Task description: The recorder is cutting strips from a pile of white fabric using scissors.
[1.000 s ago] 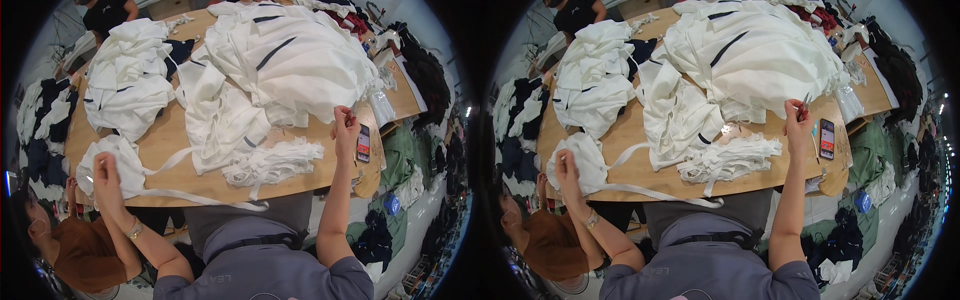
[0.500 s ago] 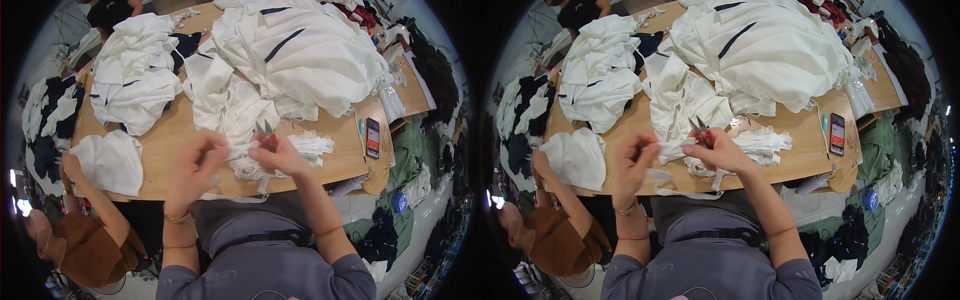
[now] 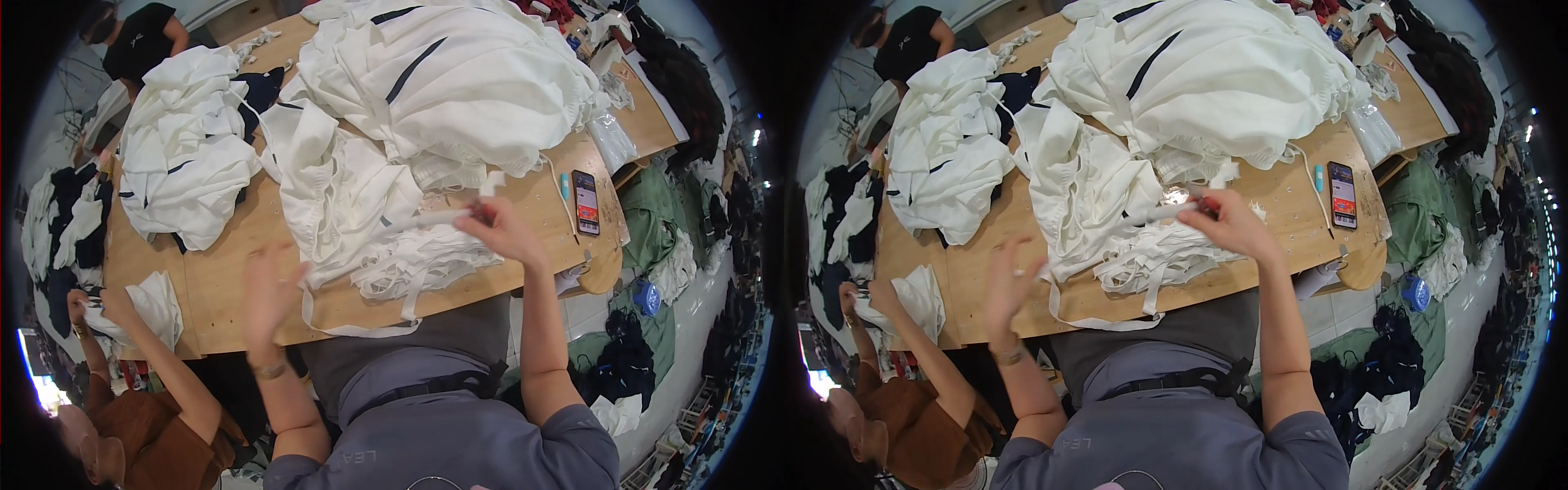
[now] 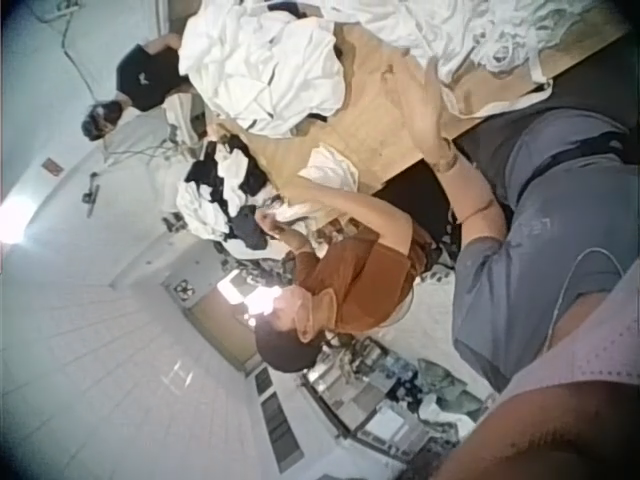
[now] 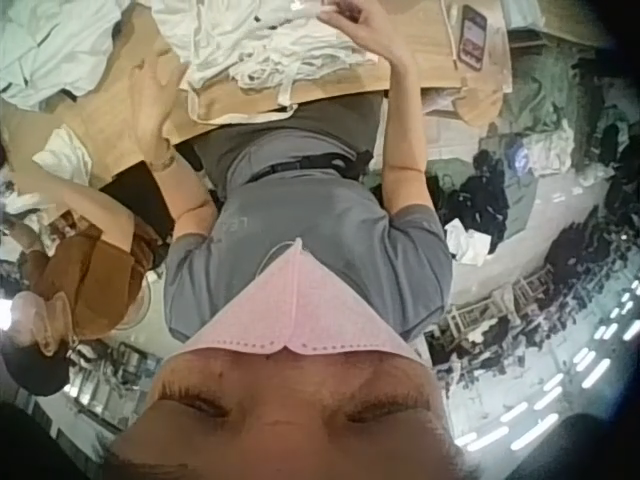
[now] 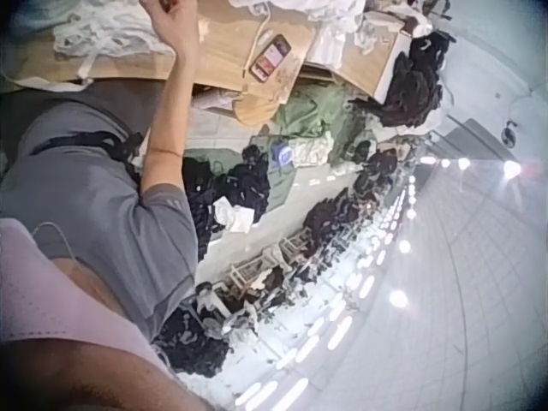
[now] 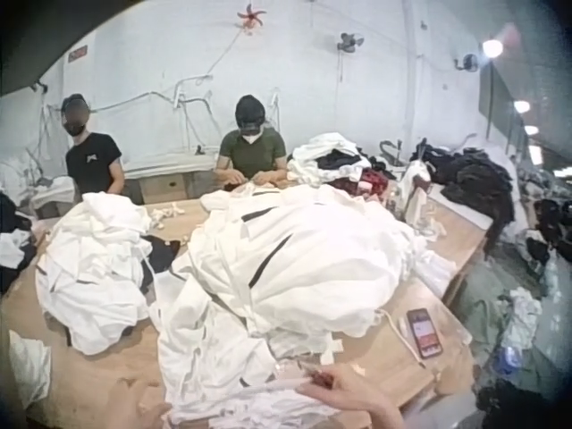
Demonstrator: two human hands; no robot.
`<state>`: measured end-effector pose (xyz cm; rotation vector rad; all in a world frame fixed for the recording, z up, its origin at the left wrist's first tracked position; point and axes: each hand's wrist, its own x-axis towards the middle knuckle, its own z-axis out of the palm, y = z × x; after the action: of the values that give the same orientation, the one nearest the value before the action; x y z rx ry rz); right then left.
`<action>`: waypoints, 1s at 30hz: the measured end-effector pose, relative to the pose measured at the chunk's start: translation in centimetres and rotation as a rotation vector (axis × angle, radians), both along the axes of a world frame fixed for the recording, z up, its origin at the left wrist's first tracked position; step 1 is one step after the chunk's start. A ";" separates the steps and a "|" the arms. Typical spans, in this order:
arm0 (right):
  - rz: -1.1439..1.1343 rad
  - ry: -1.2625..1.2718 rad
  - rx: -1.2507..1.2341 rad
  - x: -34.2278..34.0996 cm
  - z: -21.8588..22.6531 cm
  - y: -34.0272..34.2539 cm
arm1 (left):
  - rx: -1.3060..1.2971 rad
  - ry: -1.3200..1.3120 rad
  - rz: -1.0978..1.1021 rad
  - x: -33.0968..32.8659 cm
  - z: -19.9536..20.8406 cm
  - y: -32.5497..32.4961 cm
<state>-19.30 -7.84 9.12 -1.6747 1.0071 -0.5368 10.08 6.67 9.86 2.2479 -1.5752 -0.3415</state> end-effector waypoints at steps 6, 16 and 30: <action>0.161 0.032 -0.119 1.8 2.3 1.9 | -0.275 0.719 -0.579 -9.3 -1.8 -6.4; -0.231 0.159 -0.183 -4.5 -1.9 -1.1 | 0.115 0.974 -0.406 -7.1 -5.0 -6.2; -0.238 -0.317 0.385 -0.2 -8.1 7.0 | 0.064 0.616 -0.151 -6.1 -7.8 -2.1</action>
<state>-19.47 -0.84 1.02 -1.0980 1.0056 -0.6911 4.02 4.58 2.04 1.8092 -1.3993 -1.0248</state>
